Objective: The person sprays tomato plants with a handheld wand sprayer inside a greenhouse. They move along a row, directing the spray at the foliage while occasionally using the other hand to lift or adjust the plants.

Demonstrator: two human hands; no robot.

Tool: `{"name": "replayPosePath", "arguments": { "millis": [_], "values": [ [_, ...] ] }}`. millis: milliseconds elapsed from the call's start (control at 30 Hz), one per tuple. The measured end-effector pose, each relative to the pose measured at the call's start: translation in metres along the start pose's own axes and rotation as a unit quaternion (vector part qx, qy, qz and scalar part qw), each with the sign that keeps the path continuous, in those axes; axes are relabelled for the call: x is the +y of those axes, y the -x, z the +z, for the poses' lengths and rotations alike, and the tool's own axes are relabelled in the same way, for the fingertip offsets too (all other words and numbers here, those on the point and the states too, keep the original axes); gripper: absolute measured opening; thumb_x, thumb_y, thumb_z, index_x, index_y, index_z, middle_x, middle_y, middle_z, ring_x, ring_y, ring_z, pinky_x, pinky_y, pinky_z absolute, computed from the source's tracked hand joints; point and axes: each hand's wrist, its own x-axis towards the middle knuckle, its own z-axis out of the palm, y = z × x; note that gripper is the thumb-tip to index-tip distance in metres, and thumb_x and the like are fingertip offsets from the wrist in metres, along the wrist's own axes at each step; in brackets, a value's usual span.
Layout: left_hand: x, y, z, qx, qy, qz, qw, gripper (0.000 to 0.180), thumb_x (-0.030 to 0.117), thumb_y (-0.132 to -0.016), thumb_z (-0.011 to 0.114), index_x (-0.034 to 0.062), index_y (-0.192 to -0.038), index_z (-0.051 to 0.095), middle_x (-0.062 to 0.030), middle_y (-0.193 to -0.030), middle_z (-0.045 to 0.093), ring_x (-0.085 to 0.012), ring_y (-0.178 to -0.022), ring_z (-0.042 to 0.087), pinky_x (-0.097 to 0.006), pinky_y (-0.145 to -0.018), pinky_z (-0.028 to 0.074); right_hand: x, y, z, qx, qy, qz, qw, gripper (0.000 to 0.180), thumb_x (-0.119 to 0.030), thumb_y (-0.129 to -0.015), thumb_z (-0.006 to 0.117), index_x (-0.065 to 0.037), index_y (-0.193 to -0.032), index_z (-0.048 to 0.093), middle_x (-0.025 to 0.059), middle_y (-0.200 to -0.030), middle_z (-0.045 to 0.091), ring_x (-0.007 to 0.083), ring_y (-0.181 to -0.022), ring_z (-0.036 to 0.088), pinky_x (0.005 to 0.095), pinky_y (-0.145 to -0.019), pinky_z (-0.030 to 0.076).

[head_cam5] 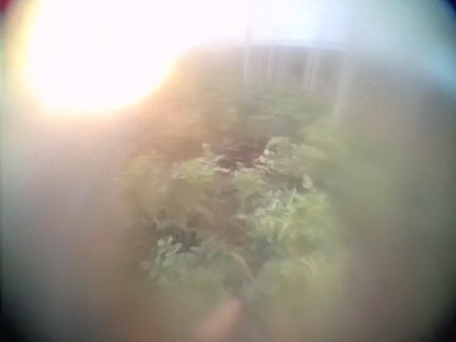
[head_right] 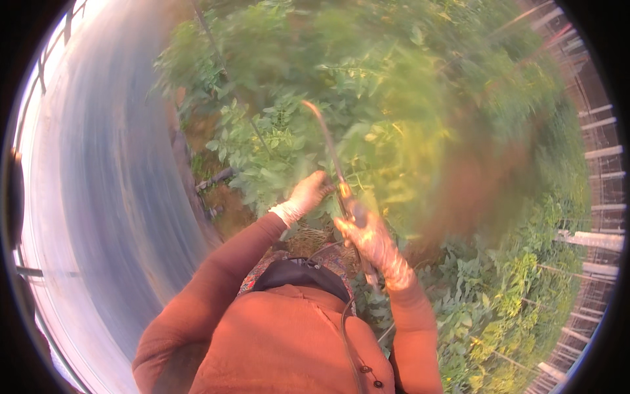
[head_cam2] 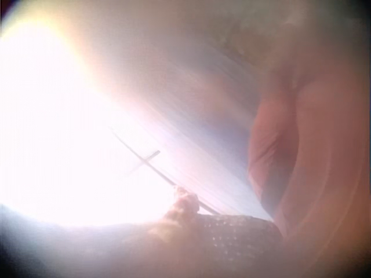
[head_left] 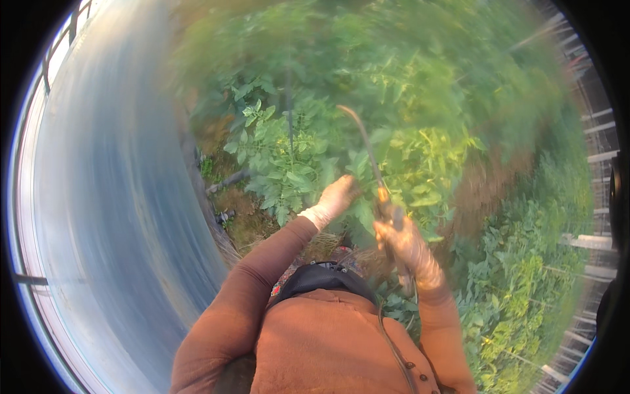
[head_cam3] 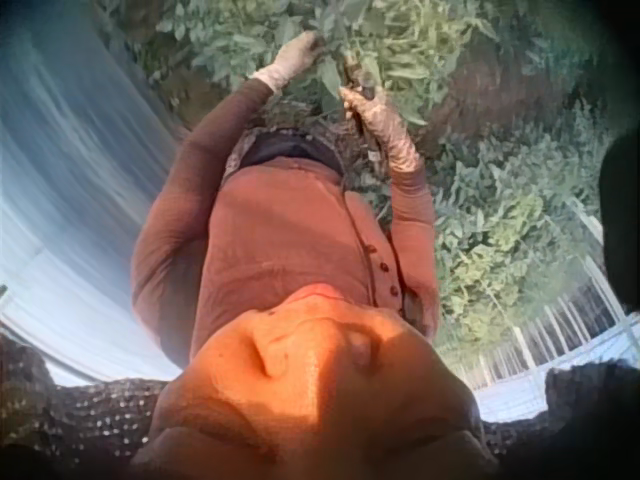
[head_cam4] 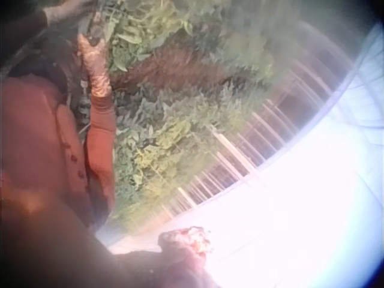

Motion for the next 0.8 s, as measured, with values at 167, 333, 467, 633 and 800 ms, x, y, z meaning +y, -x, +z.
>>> {"name": "replayPosePath", "arguments": {
  "millis": [167,333,467,633,800],
  "values": [
    [-0.022,0.015,0.022,-0.060,0.098,-0.037,0.993,0.039,0.037,-0.089,0.062,0.0044,-0.111,0.058,-0.0195,-0.111,0.061,-0.0397,-0.103,0.059,-0.046,-0.086,0.047,-0.021,-0.067,0.017,-0.004,-0.062,-0.033,0.998,0.029,-0.032,-0.090,0.064,-0.003,-0.093,0.063,0.0017,-0.066,0.059,0.0109,-0.054,0.056,0.0250,-0.051,0.045],
    [-0.016,0.029,0.033,-0.093,0.041,0.011,0.995,0.033,0.033,-0.088,0.064,0.0050,-0.105,0.060,-0.0197,-0.101,0.064,-0.0390,-0.097,0.061,-0.044,-0.082,0.048,-0.025,-0.146,0.010,0.002,-0.018,0.035,0.999,0.049,-0.045,-0.084,0.064,0.000,-0.103,0.061,0.0074,-0.068,0.058,0.0177,-0.054,0.057,0.0298,-0.050,0.047],
    [0.001,0.043,0.037,-0.084,0.047,0.015,0.995,0.024,0.026,-0.087,0.066,0.0057,-0.098,0.060,-0.0147,-0.095,0.065,-0.0337,-0.091,0.064,-0.041,-0.080,0.049,-0.007,-0.184,0.009,-0.003,-0.035,0.080,0.996,0.055,-0.045,-0.085,0.062,0.000,-0.117,0.057,0.0093,-0.072,0.057,0.0184,-0.055,0.057,0.0316,-0.049,0.047],
    [0.001,0.055,0.035,-0.075,0.051,0.006,0.996,0.023,0.025,-0.088,0.065,0.0056,-0.099,0.059,-0.0158,-0.096,0.064,-0.0353,-0.092,0.063,-0.042,-0.080,0.049,0.008,-0.213,0.019,-0.013,-0.028,0.105,0.994,0.058,-0.045,-0.086,0.060,-0.004,-0.126,0.052,0.0075,-0.074,0.055,0.0159,-0.054,0.054,0.0303,-0.048,0.047],
    [0.001,0.063,0.035,-0.053,0.028,0.007,0.998,0.023,0.023,-0.087,0.064,0.0048,-0.100,0.060,-0.0168,-0.100,0.063,-0.0353,-0.096,0.062,-0.042,-0.082,0.048,0.005,-0.216,0.024,-0.016,-0.035,0.104,0.994,0.055,-0.048,-0.082,0.065,-0.007,-0.116,0.056,0.0046,-0.070,0.054,0.0158,-0.054,0.053,0.0309,-0.048,0.047]
  ]
}}
